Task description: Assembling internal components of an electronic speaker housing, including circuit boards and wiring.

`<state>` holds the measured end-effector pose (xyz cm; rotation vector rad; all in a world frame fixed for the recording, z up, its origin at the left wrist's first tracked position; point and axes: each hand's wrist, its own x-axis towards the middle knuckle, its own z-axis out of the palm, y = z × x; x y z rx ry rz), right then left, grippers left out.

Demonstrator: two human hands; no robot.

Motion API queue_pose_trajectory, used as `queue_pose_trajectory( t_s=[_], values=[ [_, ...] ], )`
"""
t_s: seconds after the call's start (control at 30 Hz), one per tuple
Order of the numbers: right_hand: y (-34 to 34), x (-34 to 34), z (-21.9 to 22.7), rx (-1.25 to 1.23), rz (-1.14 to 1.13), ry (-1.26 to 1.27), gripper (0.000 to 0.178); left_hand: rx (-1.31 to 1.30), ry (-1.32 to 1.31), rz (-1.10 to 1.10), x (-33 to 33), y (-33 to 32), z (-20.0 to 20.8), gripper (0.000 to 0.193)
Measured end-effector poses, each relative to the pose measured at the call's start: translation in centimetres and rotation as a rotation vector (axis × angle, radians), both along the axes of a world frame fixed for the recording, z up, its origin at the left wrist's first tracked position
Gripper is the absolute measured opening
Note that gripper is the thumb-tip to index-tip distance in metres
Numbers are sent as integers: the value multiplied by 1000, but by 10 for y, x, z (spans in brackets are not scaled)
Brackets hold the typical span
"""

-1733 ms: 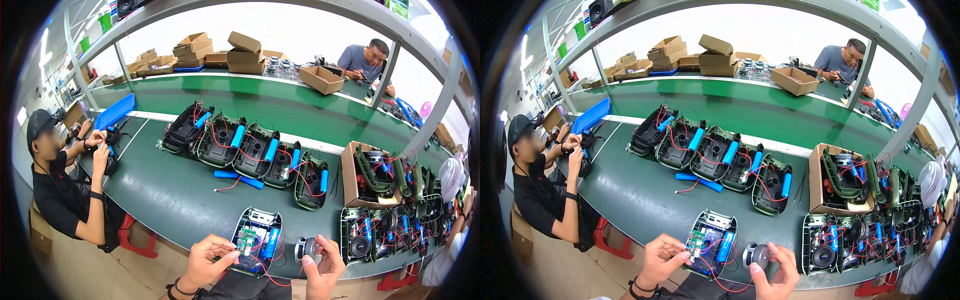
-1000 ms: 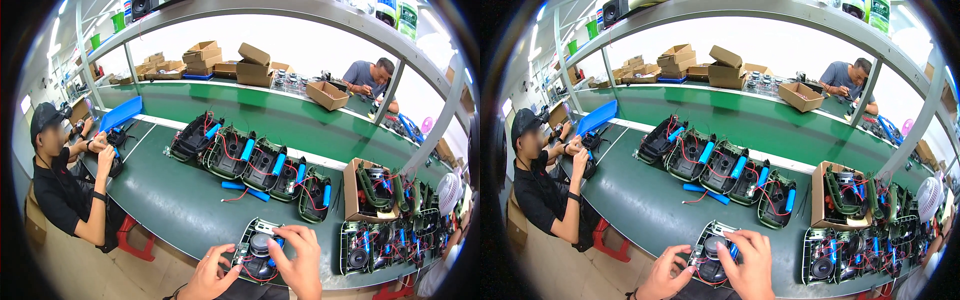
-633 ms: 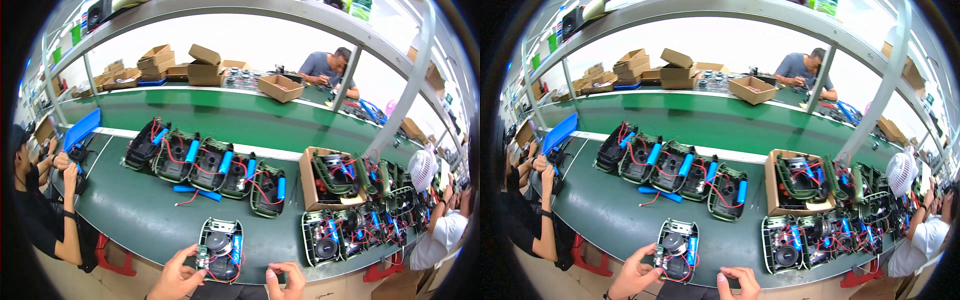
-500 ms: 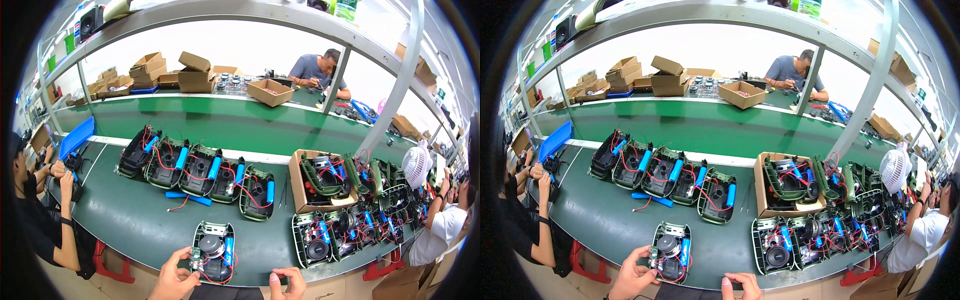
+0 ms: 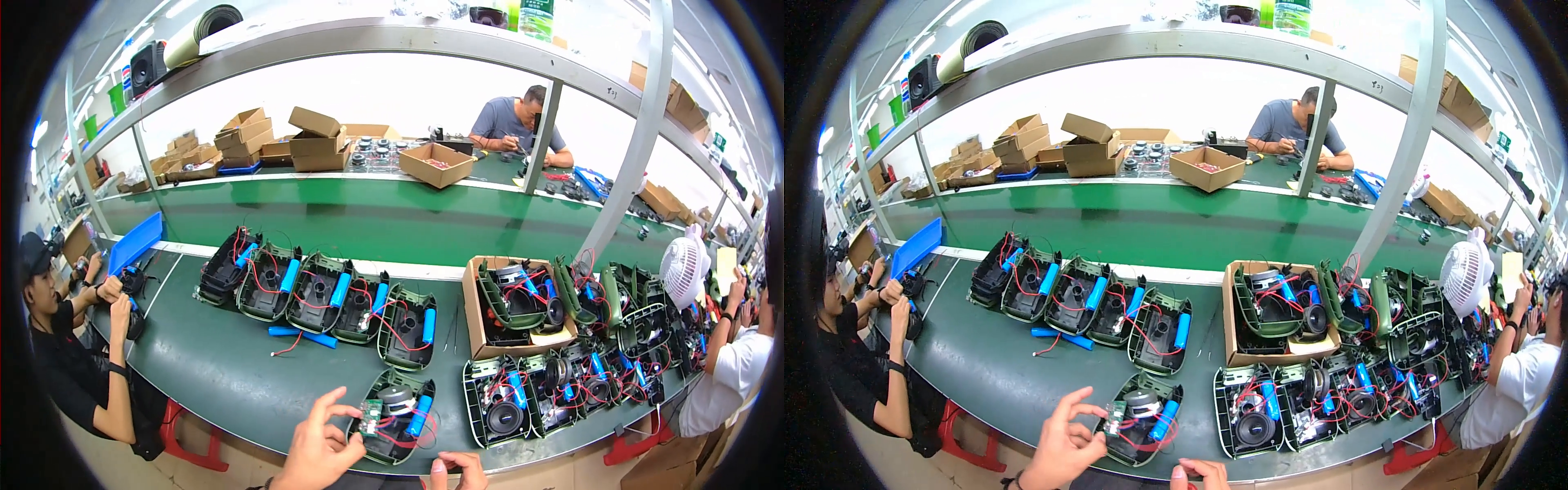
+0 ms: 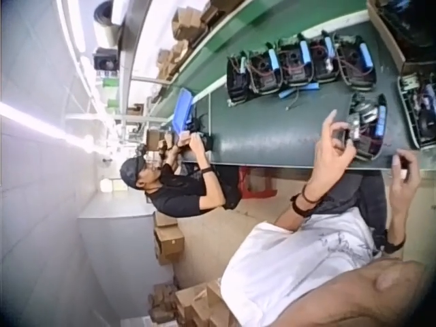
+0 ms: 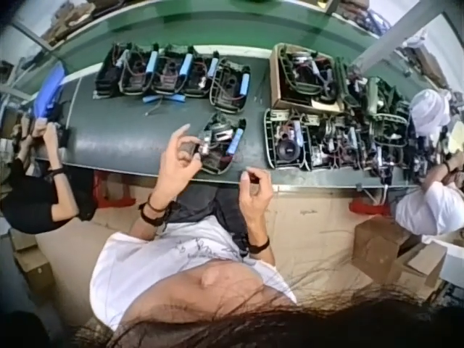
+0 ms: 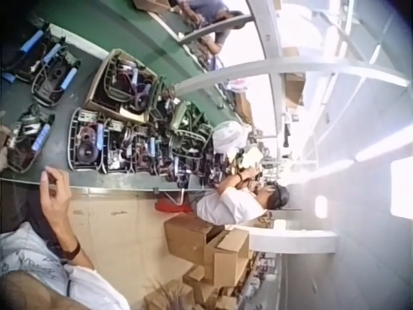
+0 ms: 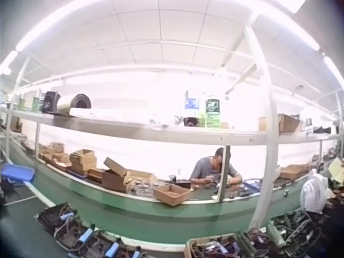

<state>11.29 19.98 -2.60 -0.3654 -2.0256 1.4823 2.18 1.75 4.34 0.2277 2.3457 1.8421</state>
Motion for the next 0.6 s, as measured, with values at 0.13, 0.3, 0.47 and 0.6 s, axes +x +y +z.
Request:
queue_pose_trajectory(
  t_s=[0.13, 0.3, 0.47, 0.6],
  values=[
    [-8, 1, 13, -240, 217, -156, 58, -41, 107, 23, 16, 15, -14, 74],
    [-1, -4, -1, -488, 249, -181, 62, -134, 199, -36, 26, 21, -8, 82],
    [3, -5, -3, -564, 251, -154, 59, -258, 331, 228, -14, 24, 13, 34],
    [0, -3, -8, -582, 252, -147, 57, -487, 252, -11, -86, 14, -3, 41]
  ],
)
